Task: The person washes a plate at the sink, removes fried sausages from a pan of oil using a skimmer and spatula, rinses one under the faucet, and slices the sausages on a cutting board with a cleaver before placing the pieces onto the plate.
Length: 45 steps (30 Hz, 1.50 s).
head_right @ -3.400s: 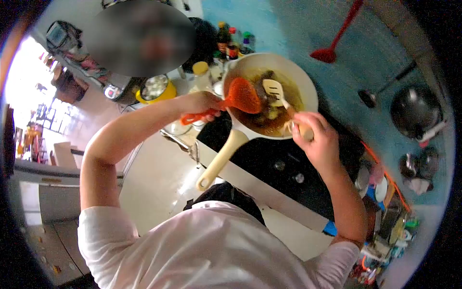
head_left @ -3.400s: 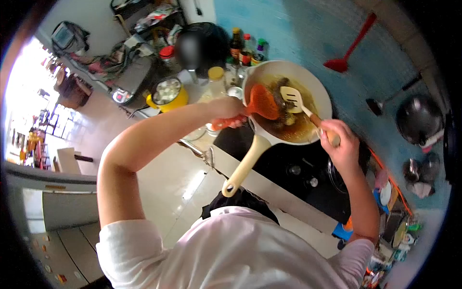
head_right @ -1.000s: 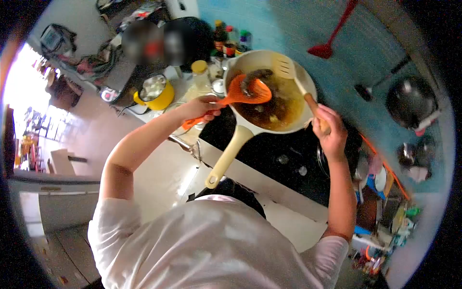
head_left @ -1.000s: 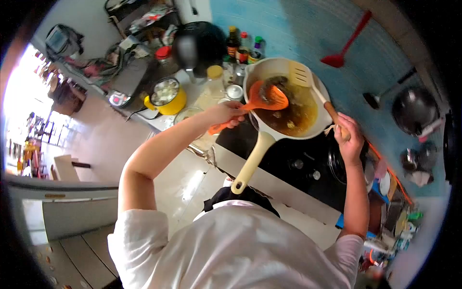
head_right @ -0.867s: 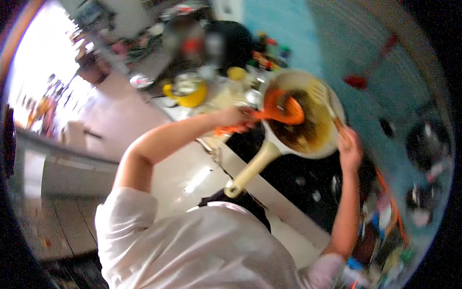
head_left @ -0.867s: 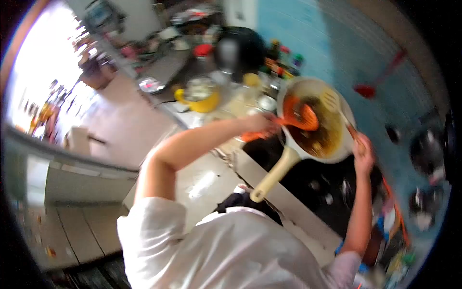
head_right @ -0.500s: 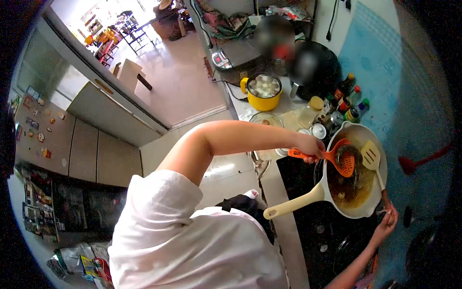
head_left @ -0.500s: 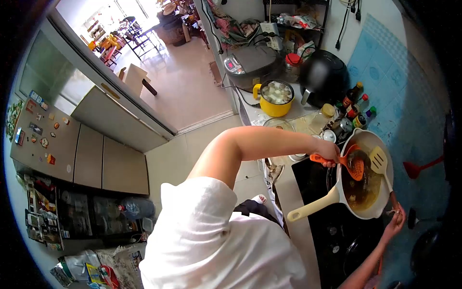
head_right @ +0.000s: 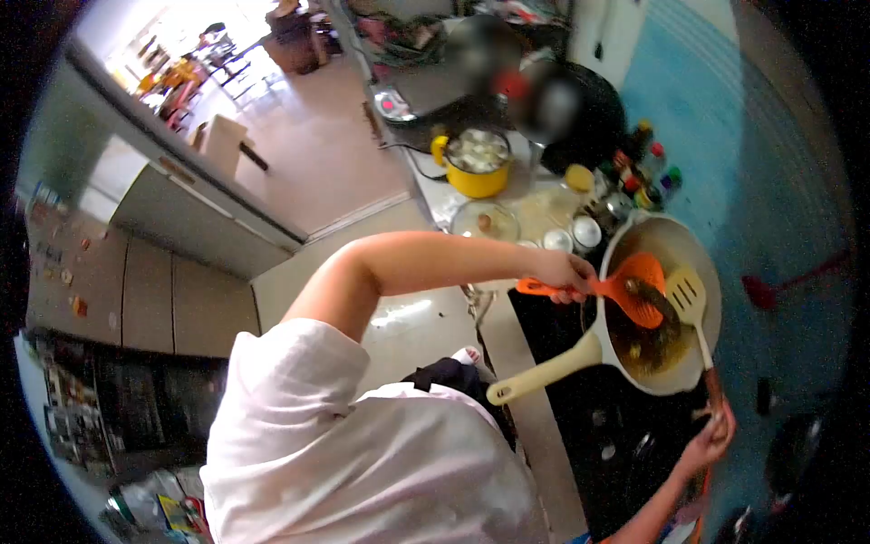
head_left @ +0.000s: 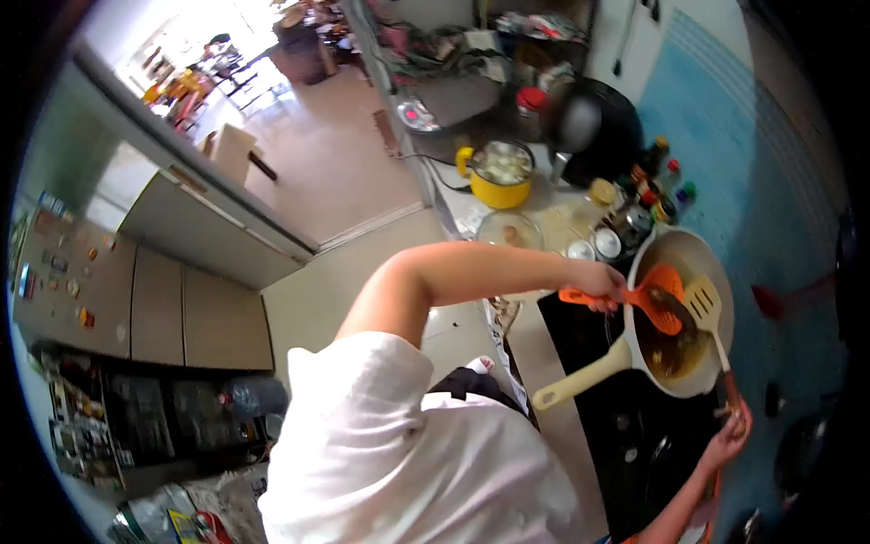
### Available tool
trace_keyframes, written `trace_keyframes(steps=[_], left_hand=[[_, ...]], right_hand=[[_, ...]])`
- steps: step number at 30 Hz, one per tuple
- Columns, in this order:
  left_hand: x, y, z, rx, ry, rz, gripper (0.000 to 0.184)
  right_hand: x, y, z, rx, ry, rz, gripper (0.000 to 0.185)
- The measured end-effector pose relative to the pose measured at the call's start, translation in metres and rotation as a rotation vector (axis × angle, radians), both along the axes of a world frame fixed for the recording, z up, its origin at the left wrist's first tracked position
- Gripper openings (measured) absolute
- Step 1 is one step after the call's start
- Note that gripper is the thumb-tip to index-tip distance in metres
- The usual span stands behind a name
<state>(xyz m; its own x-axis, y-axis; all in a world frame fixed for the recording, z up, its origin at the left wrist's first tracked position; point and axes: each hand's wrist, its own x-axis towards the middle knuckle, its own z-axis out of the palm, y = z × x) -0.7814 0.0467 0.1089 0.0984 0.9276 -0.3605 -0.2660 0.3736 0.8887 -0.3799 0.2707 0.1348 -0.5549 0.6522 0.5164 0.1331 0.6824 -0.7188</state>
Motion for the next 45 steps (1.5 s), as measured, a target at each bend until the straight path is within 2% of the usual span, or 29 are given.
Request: trace_keyframes(steps=[1, 2, 3, 4, 6, 8, 9, 11, 12, 15, 18, 20, 22, 32, 39, 45], left_hand=[[0.005, -0.003, 0.004, 0.009, -0.009, -0.018, 0.019], [0.004, -0.009, 0.006, -0.015, 0.061, -0.01, 0.026], [0.005, -0.017, 0.011, -0.053, -0.06, 0.027, 0.029], [0.004, -0.022, 0.01, -0.045, -0.044, 0.008, 0.027], [0.011, -0.029, 0.017, -0.065, -0.136, 0.02, 0.026], [0.02, -0.037, 0.032, -0.089, -0.088, 0.025, 0.025], [0.021, -0.039, 0.03, -0.092, -0.184, 0.024, 0.031], [0.023, -0.042, 0.03, -0.028, -0.161, 0.0, 0.027], [0.025, -0.043, 0.036, -0.022, -0.16, -0.001, 0.026], [0.018, -0.039, 0.036, 0.01, -0.118, -0.019, 0.024], [0.013, -0.036, 0.046, -0.01, -0.078, 0.047, 0.024], [0.012, -0.033, 0.056, 0.021, -0.047, 0.125, 0.026], [0.011, -0.029, 0.069, 0.038, -0.027, 0.115, 0.025], [0.011, -0.011, 0.081, 0.059, 0.009, 0.053, 0.024], [0.01, -0.005, 0.084, 0.041, 0.035, 0.079, 0.023], [0.003, -0.001, 0.081, 0.068, 0.027, 0.069, 0.021]], right_hand=[[-0.007, -0.014, 0.006, 0.004, 0.048, 0.029, 0.029], [-0.016, -0.019, 0.005, 0.19, 0.067, 0.011, 0.03], [-0.022, -0.045, 0.018, 0.066, 0.075, -0.061, 0.031], [-0.032, -0.068, 0.038, 0.078, 0.02, -0.04, 0.028], [-0.035, -0.086, 0.056, 0.321, -0.015, 0.061, 0.023], [-0.034, -0.097, 0.065, 0.364, 0.002, -0.05, 0.018], [-0.026, -0.098, 0.07, 0.373, -0.007, -0.106, 0.017], [-0.007, -0.087, 0.067, 0.249, 0.045, -0.27, 0.015], [-0.001, -0.081, 0.068, 0.171, 0.175, -0.298, 0.014], [0.022, -0.059, 0.068, 0.107, 0.117, -0.396, 0.015], [0.039, -0.044, 0.054, -0.058, 0.107, -0.386, 0.014], [0.041, -0.034, 0.05, -0.162, 0.137, -0.265, 0.014], [0.042, -0.023, 0.047, -0.238, 0.124, -0.175, 0.015], [0.016, -0.017, 0.012, -0.67, 0.2, -0.16, 0.024], [-0.007, -0.041, 0.002, -0.789, 0.284, -0.102, 0.026], [-0.015, -0.058, -0.006, -0.731, 0.34, -0.072, 0.022]])
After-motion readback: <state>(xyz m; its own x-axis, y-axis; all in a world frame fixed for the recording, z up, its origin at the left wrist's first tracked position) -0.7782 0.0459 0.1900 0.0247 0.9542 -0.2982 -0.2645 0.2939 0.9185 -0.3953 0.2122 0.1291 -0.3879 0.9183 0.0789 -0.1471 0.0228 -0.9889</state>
